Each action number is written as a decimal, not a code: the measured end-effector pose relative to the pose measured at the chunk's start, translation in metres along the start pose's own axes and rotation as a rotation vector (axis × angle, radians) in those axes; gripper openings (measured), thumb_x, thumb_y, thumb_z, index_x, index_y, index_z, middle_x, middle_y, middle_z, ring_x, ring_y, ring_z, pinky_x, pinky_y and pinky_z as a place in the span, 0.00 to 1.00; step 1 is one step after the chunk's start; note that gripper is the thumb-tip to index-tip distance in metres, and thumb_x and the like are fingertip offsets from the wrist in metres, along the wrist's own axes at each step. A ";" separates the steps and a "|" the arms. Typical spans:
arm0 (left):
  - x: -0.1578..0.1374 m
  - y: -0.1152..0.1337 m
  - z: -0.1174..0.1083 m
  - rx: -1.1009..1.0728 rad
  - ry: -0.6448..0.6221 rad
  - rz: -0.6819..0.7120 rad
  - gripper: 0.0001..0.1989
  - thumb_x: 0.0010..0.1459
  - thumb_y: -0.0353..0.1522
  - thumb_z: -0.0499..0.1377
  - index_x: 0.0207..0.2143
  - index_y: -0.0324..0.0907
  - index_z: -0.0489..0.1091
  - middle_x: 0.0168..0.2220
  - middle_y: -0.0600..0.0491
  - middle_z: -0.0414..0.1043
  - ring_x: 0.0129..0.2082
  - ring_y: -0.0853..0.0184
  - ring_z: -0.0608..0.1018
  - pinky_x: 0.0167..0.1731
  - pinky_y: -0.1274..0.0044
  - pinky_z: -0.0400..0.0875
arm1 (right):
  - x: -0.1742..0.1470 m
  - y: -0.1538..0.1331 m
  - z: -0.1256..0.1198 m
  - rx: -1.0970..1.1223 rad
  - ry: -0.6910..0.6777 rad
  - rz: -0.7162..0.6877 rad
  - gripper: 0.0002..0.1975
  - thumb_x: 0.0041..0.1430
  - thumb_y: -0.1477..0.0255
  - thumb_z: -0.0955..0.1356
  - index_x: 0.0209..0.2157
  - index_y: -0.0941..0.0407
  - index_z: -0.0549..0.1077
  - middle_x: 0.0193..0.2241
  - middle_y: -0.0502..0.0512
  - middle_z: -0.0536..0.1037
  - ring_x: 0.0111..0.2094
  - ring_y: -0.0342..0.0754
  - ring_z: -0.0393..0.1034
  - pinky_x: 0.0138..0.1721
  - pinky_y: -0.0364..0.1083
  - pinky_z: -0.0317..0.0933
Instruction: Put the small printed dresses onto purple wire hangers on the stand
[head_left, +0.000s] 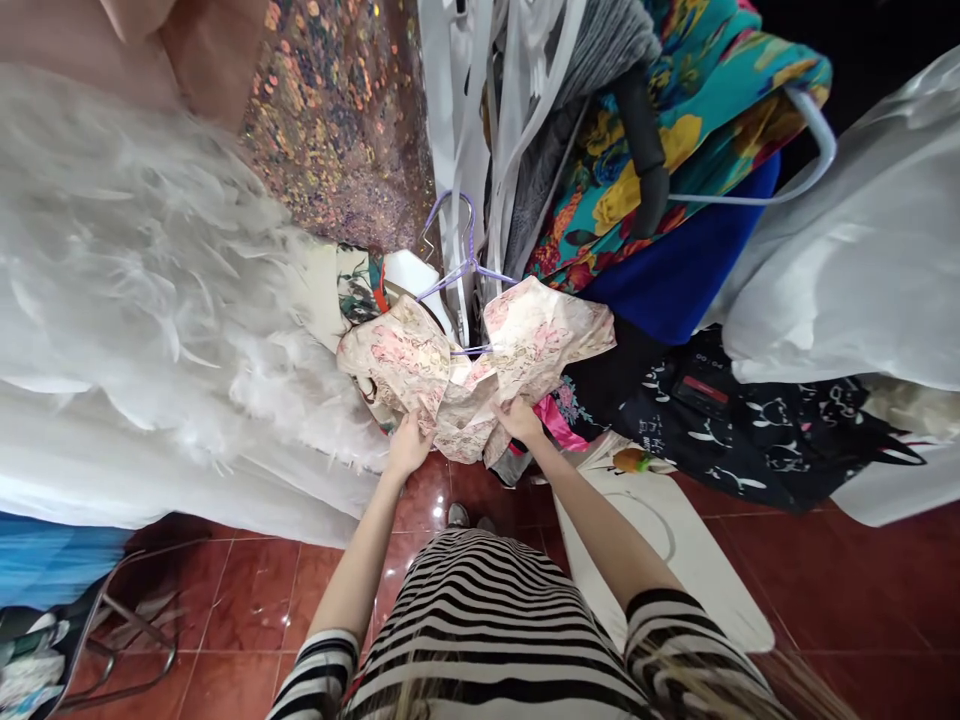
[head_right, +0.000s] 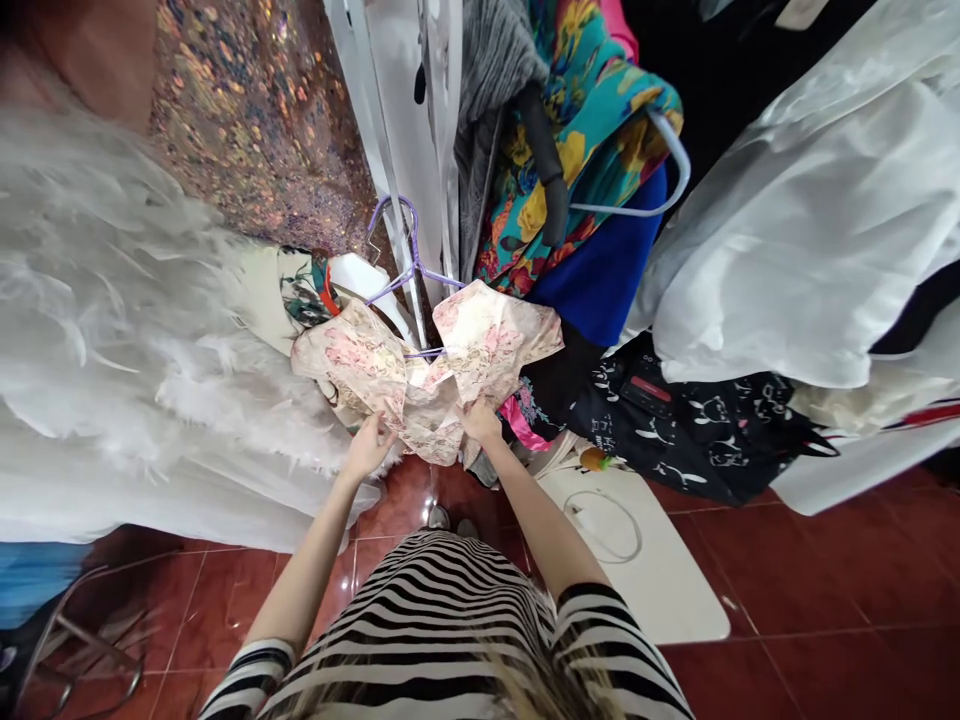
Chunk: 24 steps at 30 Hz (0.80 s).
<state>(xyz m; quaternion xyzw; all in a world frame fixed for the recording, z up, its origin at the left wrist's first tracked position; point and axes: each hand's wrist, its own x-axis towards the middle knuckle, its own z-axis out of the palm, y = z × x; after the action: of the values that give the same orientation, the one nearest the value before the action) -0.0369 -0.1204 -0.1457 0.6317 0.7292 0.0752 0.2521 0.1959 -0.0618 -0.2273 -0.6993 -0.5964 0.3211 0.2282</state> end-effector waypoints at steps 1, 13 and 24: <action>0.002 -0.001 0.004 -0.020 -0.025 -0.015 0.25 0.62 0.33 0.59 0.61 0.37 0.63 0.58 0.38 0.72 0.51 0.58 0.81 0.53 0.72 0.72 | 0.000 0.001 0.001 -0.008 0.018 0.033 0.14 0.57 0.58 0.69 0.29 0.50 0.62 0.30 0.65 0.76 0.40 0.63 0.76 0.38 0.55 0.67; 0.035 0.003 0.026 0.003 -0.141 -0.134 0.26 0.64 0.36 0.58 0.61 0.32 0.61 0.57 0.31 0.74 0.59 0.54 0.77 0.53 0.72 0.69 | -0.034 -0.020 0.016 0.060 0.015 0.036 0.10 0.57 0.70 0.61 0.24 0.47 0.54 0.23 0.55 0.72 0.35 0.59 0.75 0.38 0.53 0.68; 0.047 0.002 0.035 0.071 -0.234 0.004 0.13 0.66 0.29 0.53 0.44 0.38 0.77 0.47 0.38 0.81 0.52 0.56 0.82 0.50 0.72 0.72 | -0.056 -0.015 0.017 0.245 0.041 -0.014 0.02 0.56 0.67 0.62 0.31 0.48 0.61 0.19 0.51 0.72 0.25 0.56 0.73 0.32 0.51 0.68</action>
<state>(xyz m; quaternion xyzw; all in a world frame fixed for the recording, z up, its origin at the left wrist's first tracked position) -0.0226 -0.0823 -0.1880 0.6462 0.6956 -0.0244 0.3130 0.1692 -0.1150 -0.2185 -0.6686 -0.5527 0.3756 0.3262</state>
